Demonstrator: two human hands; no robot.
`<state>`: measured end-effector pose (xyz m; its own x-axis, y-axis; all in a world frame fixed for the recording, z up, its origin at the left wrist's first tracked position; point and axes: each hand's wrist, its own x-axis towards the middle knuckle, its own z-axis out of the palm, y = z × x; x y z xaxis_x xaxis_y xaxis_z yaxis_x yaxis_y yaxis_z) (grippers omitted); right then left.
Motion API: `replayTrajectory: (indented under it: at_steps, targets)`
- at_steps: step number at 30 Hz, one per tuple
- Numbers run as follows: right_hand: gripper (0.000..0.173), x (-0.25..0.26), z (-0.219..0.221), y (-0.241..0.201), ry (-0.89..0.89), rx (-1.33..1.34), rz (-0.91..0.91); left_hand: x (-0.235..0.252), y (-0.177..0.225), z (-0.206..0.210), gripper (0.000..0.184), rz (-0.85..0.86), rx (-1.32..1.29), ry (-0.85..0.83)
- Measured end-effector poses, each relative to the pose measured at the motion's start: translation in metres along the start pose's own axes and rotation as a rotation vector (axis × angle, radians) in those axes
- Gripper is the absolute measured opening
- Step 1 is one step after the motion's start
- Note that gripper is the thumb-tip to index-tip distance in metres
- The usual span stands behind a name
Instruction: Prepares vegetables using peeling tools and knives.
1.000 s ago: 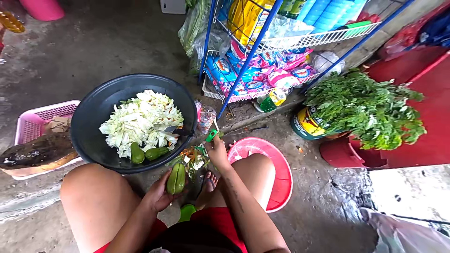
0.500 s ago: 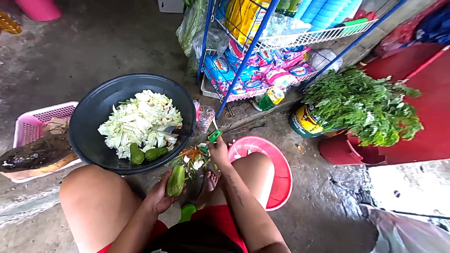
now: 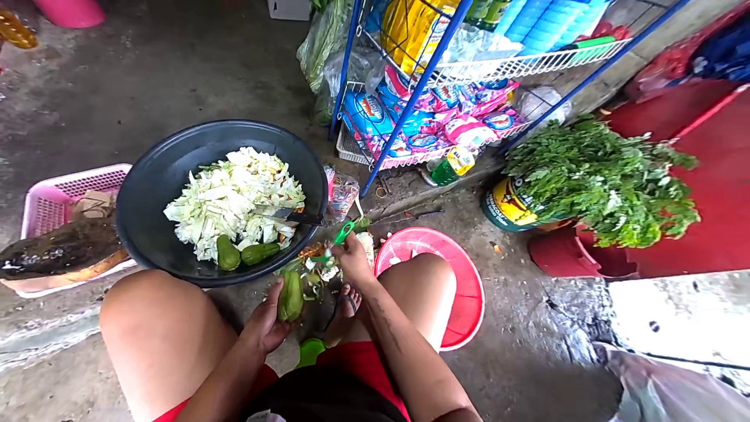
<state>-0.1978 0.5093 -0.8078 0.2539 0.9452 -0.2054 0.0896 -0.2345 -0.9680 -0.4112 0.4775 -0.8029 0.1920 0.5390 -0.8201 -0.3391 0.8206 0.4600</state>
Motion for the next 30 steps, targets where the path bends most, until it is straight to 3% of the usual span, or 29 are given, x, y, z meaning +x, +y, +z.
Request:
replayTrajectory:
  at_steps: [1,3,6,9,12,14,17,20,24,27,30]
  targets:
    - [0.043,0.008,-0.007,0.002,0.069,-0.101,-0.035,0.0,0.001,0.001,0.049,0.001,-0.001,-0.004]
    - [0.041,0.009,-0.012,-0.004,0.134,-0.052,-0.085,0.001,0.005,-0.003,0.051,-0.004,-0.029,-0.042]
    - [0.029,-0.017,-0.004,-0.022,-0.033,0.292,0.012,0.006,0.006,-0.007,0.051,-0.032,-0.073,-0.106]
    - [0.023,-0.035,0.007,-0.025,-0.304,0.468,0.157,0.005,0.006,-0.002,0.052,-0.039,-0.072,-0.147]
    - [0.021,-0.024,0.011,-0.015,-0.295,0.544,0.203,0.004,0.006,-0.004,0.053,-0.06,-0.007,-0.205]
    - [0.026,0.002,0.001,-0.004,-0.101,0.386,0.167,0.005,0.004,-0.008,0.056,-0.096,0.043,-0.276]
    - [0.051,0.031,-0.022,0.01,0.119,-0.248,0.053,0.002,0.005,-0.009,0.057,-0.121,0.051,-0.311]
    - [0.04,0.013,-0.017,-0.009,0.183,-0.219,-0.135,0.007,0.009,-0.009,0.053,-0.093,0.002,-0.241]
    - [0.027,-0.036,0.001,-0.033,-0.165,0.323,-0.075,0.008,0.008,-0.006,0.07,-0.077,0.001,-0.247]
    - [0.025,-0.051,0.012,-0.031,-0.367,0.351,0.002,0.007,0.007,-0.004,0.064,-0.064,0.011,-0.206]
    - [0.026,-0.038,0.013,-0.024,-0.312,0.339,0.023,0.004,0.003,-0.002,0.058,-0.07,0.062,-0.127]
